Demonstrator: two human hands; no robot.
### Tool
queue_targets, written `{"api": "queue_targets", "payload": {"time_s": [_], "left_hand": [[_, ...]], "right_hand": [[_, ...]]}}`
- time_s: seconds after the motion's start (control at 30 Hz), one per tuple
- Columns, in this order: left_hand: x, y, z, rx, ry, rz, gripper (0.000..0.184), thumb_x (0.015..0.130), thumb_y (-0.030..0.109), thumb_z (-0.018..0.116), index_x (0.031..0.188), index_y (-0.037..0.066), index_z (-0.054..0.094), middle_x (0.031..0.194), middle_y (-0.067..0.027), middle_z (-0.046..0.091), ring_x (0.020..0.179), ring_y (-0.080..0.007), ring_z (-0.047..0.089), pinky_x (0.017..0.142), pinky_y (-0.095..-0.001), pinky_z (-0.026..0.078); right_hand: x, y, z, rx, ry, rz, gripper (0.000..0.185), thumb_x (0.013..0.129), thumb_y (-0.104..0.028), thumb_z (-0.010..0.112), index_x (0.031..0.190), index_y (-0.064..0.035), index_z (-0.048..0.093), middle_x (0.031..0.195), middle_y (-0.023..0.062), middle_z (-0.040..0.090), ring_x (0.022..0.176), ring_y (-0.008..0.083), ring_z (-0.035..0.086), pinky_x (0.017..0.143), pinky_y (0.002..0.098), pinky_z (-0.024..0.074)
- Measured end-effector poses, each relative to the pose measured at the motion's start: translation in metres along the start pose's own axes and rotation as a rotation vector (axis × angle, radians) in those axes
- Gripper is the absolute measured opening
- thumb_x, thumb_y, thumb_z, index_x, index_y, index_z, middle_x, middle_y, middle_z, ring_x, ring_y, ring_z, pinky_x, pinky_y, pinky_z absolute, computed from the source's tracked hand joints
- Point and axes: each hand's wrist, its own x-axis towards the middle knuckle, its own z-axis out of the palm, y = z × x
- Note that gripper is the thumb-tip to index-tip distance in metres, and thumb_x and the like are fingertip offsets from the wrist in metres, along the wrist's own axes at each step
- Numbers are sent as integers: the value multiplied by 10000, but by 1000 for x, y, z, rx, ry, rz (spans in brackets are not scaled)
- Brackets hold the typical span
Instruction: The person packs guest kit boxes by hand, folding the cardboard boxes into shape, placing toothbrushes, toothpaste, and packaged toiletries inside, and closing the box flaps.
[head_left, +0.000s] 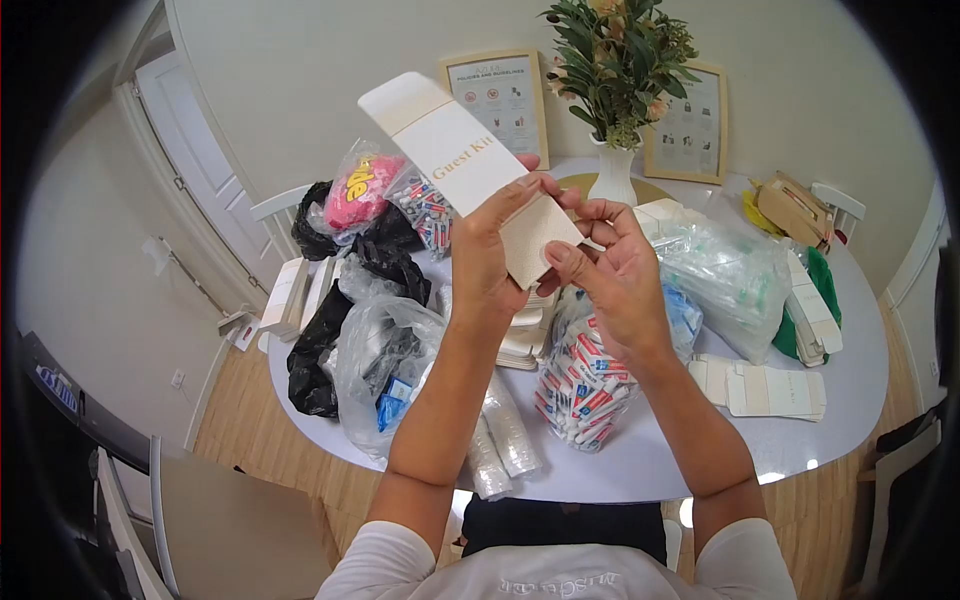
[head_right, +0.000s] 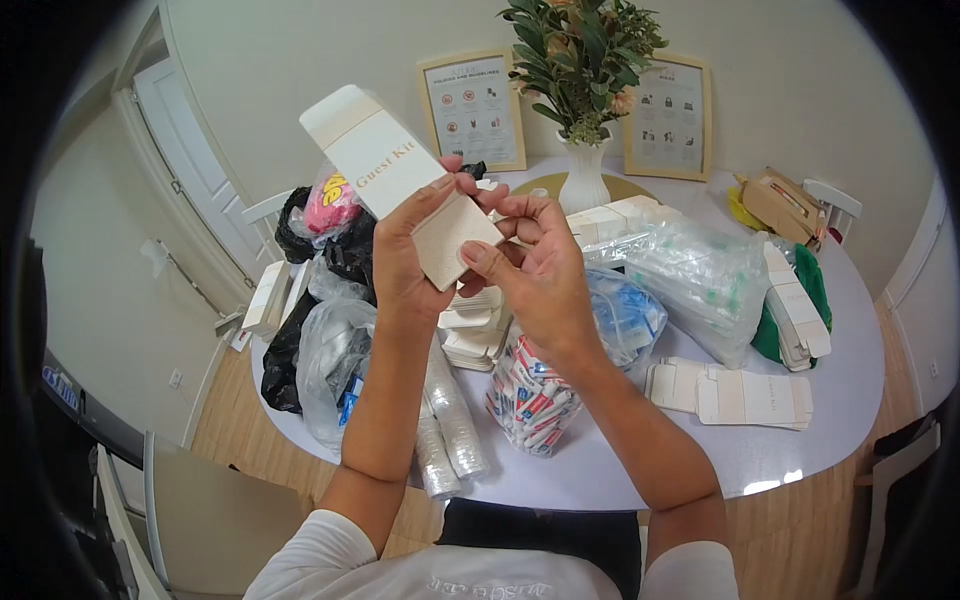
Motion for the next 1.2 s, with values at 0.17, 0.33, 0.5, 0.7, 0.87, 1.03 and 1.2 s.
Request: {"api": "queue_targets", "payload": {"time_s": [0.17,0.33,0.5,0.7,0.87,1.03,1.2], "left_hand": [[8,21,-4,-312,-222,96,591,781,354,647,1183,-38,462,889,-110,597,793,-259,604,817,-442,527],[1,31,0,39,95,267,390,798,158,692,1053,-64,499,871,-145,620,700,-270,663,663,-350,572],[-5,35,7,100,169,247,428,778,144,708,1065,-95,499,927,-217,618,733,-269,662,671,-331,576],[-10,42,9,-36,-41,136,526,786,134,659,1181,-131,436,989,-233,599,883,-303,640,856,-405,530],[-9,42,5,16,-205,109,504,733,122,636,1152,-106,474,932,-176,614,882,-304,639,837,-405,528],[-11,36,9,212,-162,97,430,731,127,655,1082,-80,519,853,-156,629,820,-283,655,757,-397,550],[-13,35,10,304,-112,65,430,742,140,661,1080,-87,523,872,-168,634,831,-281,658,717,-391,562]], "right_hand": [[6,-13,-23,380,-202,563,434,819,-56,672,1167,24,426,957,151,617,766,204,649,645,302,567],[-2,-17,-8,-34,-163,297,272,940,-143,523,1175,-7,529,995,75,621,860,129,621,729,250,524],[-2,-19,-3,-264,-96,-13,324,928,-160,558,1190,27,519,1037,53,609,877,86,586,741,244,499],[-7,-29,6,-213,-204,76,421,880,-120,626,1232,62,488,990,59,624,874,76,580,769,228,487],[-3,-30,-10,-366,-319,241,527,801,-133,713,1242,60,499,966,93,651,853,99,607,762,244,494],[-12,-29,4,-499,-167,80,478,762,-147,750,1151,62,567,927,109,672,811,115,631,722,257,505],[-10,-23,0,-381,-142,148,416,743,-145,760,1064,70,608,851,101,685,765,111,641,685,258,507]]}}
